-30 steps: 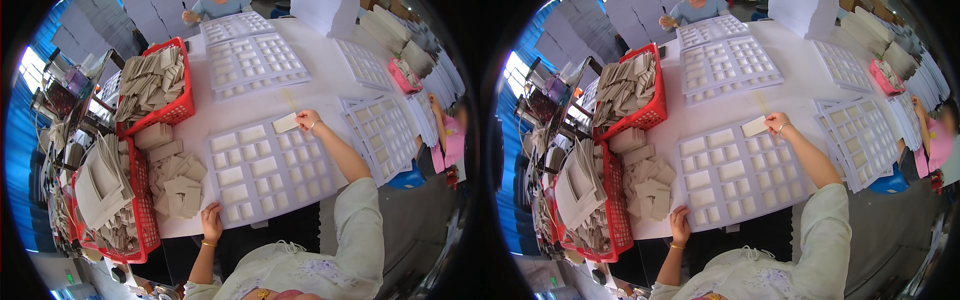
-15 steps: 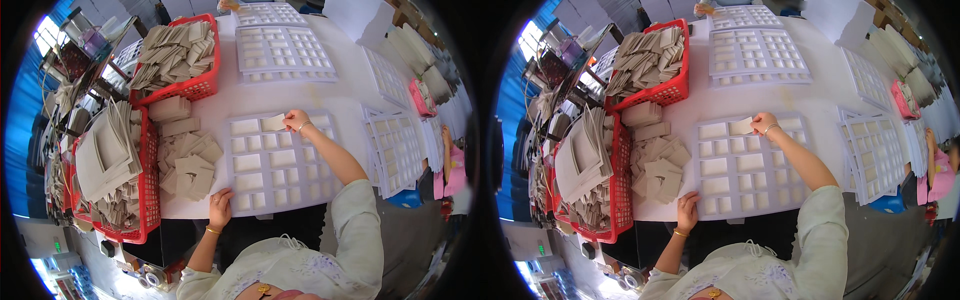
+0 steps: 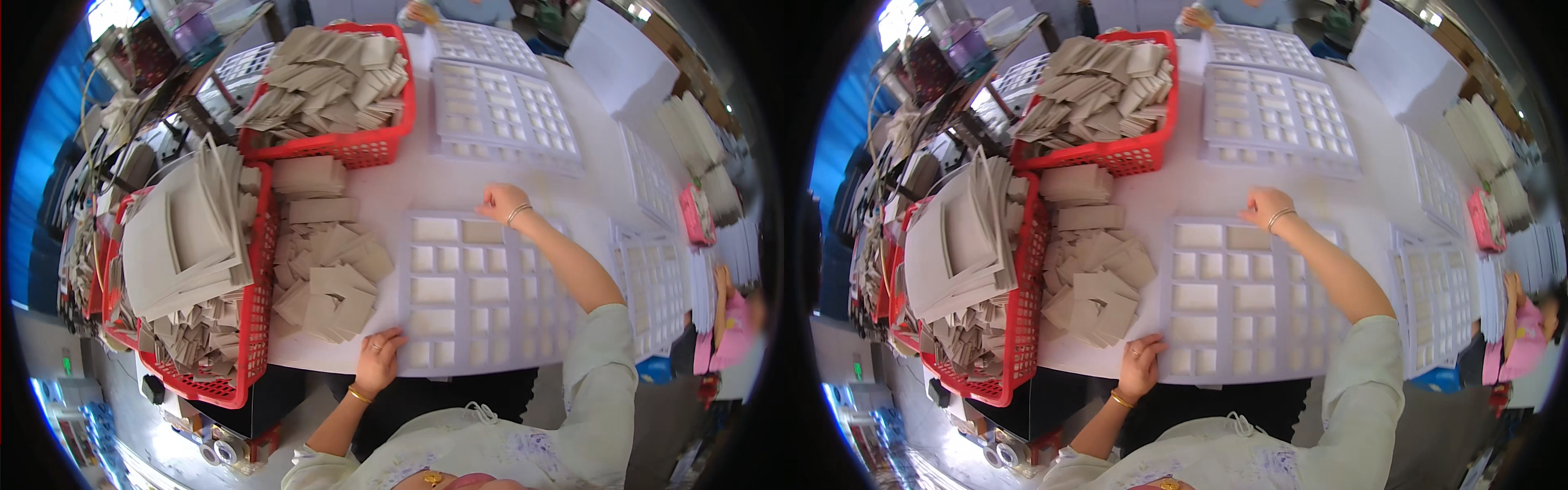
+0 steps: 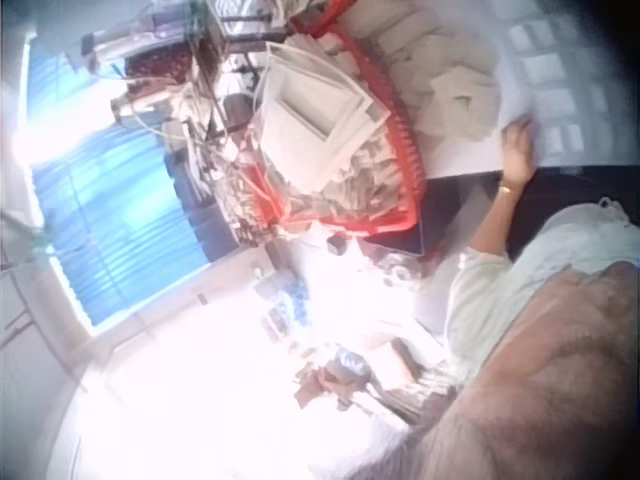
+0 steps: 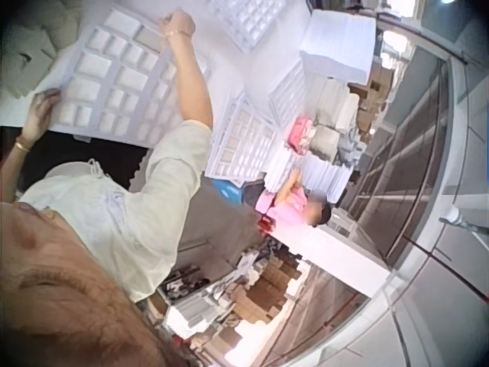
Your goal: Manually folding small cardboard rectangles and placing them into cells of a plastic packaging tray.
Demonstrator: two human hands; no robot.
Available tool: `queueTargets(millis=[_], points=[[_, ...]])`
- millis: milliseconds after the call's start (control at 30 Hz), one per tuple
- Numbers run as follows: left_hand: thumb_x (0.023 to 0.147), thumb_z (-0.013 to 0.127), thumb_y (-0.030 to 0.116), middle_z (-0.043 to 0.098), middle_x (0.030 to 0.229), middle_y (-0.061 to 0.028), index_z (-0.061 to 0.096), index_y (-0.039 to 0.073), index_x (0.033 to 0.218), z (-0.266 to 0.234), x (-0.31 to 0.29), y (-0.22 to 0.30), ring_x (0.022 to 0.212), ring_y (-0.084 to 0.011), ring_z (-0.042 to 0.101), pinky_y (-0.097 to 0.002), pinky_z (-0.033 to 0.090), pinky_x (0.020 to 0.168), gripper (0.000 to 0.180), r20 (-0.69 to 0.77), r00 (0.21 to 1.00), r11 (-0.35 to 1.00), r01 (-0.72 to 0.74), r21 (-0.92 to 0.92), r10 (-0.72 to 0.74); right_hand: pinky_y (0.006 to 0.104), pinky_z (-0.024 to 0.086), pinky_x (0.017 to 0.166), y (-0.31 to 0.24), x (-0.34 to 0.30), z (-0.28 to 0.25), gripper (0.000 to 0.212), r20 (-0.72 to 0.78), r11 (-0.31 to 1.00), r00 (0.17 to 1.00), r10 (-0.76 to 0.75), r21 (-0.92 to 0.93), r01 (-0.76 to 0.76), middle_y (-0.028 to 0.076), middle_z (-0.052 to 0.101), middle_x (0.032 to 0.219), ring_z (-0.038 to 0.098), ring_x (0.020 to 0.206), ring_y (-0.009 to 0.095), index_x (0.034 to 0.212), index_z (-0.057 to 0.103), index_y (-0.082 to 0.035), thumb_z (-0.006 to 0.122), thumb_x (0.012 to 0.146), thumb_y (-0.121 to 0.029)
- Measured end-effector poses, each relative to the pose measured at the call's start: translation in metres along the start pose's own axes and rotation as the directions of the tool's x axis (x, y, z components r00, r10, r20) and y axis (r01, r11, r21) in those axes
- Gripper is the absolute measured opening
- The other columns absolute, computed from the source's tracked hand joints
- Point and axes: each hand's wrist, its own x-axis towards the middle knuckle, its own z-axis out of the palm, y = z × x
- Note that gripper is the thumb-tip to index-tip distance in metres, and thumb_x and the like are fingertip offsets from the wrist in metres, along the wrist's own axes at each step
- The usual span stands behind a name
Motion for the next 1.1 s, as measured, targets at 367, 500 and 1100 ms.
queueTargets(millis=[367, 500, 1100], points=[[0.065, 0.054, -0.003, 0.056, 0.119, -0.0046, 0.059, 0.009, 0.108, -0.001, -0.004, 0.000, 0.101, -0.0237, 0.056, -0.0366, 0.042, 0.085, 0.044, 0.037, 0.999, 0.999, -0.002, -0.042, 0.003, 0.0418, 0.039, 0.081, -0.167, 0.194, -0.077, 0.015, -0.528, 0.939, 0.779, -0.339, -0.144, 0.311, 0.000, 0.065, 0.084, 0.060, 0.090, 0.020, 0.079, 0.065, -0.018, 0.069, 0.075, -0.032], [0.068, 0.056, -0.004, 0.057, 0.118, -0.0050, 0.061, 0.009, 0.106, -0.003, -0.005, 0.000, 0.101, -0.0233, 0.056, -0.0361, 0.042, 0.085, 0.040, 0.044, 0.999, 0.998, 0.005, -0.056, -0.003, 0.0389, 0.037, 0.083, -0.190, 0.208, -0.061, 0.015, -0.451, 0.921, 0.838, -0.308, -0.362, 0.144, 0.001, 0.064, 0.085, 0.059, 0.092, 0.020, 0.073, 0.069, -0.019, 0.069, 0.072, -0.033], [0.067, 0.055, -0.003, 0.055, 0.121, -0.0094, 0.058, 0.007, 0.109, -0.010, -0.008, 0.000, 0.101, -0.0269, 0.055, -0.0389, 0.042, 0.086, 0.043, -0.006, 1.000, 1.000, 0.019, -0.022, -0.019, 0.0211, 0.042, 0.040, -0.098, 0.034, -0.076, 0.017, -0.147, 0.471, 0.987, -0.065, 0.867, 0.160, 0.002, 0.061, 0.064, 0.060, 0.052, 0.009, 0.079, 0.059, -0.005, 0.065, 0.087, -0.020]])
